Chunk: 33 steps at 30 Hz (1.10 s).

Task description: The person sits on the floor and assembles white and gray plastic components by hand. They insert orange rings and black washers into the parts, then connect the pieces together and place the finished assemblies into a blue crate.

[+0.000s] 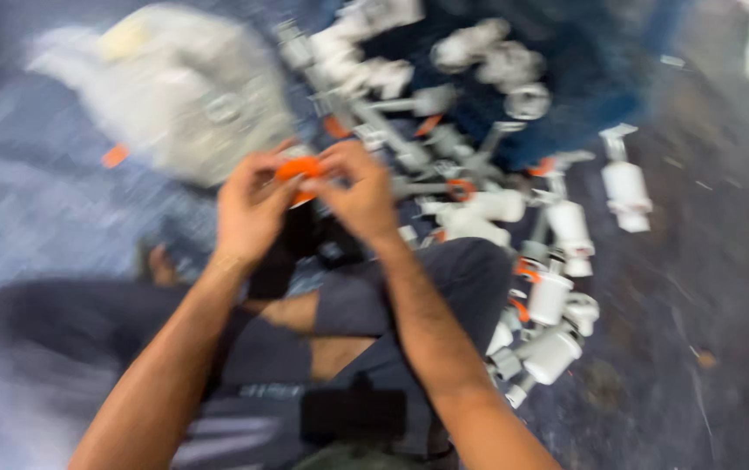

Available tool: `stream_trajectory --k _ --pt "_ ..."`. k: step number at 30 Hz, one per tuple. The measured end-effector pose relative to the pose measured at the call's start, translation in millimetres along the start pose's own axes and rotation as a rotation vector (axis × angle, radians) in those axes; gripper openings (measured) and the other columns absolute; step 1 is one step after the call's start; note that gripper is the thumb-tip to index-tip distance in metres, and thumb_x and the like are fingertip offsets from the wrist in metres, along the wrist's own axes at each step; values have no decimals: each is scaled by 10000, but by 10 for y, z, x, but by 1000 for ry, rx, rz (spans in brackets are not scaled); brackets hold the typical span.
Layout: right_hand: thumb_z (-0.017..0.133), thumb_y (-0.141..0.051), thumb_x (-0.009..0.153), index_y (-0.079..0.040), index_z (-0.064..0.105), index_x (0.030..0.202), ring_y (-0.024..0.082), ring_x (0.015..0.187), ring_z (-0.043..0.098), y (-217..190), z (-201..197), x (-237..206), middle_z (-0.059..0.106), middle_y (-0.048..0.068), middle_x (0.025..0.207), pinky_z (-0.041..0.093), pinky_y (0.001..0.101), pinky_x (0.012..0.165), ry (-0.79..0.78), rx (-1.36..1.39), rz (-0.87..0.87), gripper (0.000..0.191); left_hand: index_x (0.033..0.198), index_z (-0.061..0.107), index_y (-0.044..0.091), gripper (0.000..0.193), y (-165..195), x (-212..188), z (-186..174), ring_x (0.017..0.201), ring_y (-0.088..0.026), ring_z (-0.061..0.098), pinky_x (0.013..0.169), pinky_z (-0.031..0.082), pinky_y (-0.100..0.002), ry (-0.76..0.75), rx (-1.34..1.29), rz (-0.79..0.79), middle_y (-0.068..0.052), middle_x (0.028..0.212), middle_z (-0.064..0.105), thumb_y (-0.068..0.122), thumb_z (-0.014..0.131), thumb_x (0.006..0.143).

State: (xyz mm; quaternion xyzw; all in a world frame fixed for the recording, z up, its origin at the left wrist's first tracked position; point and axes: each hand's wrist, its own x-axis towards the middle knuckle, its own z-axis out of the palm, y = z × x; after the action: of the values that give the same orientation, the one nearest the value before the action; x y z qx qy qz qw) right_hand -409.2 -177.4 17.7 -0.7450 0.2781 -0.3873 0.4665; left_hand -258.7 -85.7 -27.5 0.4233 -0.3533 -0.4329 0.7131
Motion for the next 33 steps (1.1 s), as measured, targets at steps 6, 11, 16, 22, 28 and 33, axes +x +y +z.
stream_trajectory --k 6,11,16,22,28,33 --pt "855 -54 806 -37 699 905 236 1125 707 -130 -186 -91 730 113 1171 550 347 999 31 -202 -225 185 1150 426 8 166 65 -40 185 1296 -225 590 1029 549 -334 -92 -16 37 -268 1528 513 -69 525 1041" --pt "807 -54 829 -23 657 905 251 1094 751 -246 -189 -105 741 132 1198 593 326 954 15 -192 -138 170 1159 398 15 129 85 -49 249 1160 -198 659 922 609 -322 -43 -45 -17 -251 1484 551 -28 478 1067" --pt "765 -14 829 -6 676 944 221 1008 748 -73 -116 -117 748 142 1128 597 321 883 71 -210 -215 146 1208 435 -19 155 60 -96 241 932 -187 705 797 606 -315 82 205 -19 -214 1114 669 -11 533 1088" --pt "747 32 914 -3 663 908 87 767 612 202 80 -149 753 85 959 519 253 678 156 88 4 91 1146 421 3 156 70 -29 190 810 -163 735 638 656 -295 137 140 -64 -127 984 684 42 542 1056" --pt "733 -1 921 0 643 873 70 635 648 202 251 -186 721 72 870 563 244 523 195 375 211 103 1128 416 29 168 257 28 116 682 -119 713 524 607 -262 96 248 -34 -104 881 685 92 559 1066" --pt "737 -11 955 5 645 882 73 612 620 155 289 -184 691 76 811 520 232 527 170 316 203 118 1153 414 17 206 339 34 52 636 -142 700 469 582 -278 76 252 -110 -107 846 680 90 581 1059"
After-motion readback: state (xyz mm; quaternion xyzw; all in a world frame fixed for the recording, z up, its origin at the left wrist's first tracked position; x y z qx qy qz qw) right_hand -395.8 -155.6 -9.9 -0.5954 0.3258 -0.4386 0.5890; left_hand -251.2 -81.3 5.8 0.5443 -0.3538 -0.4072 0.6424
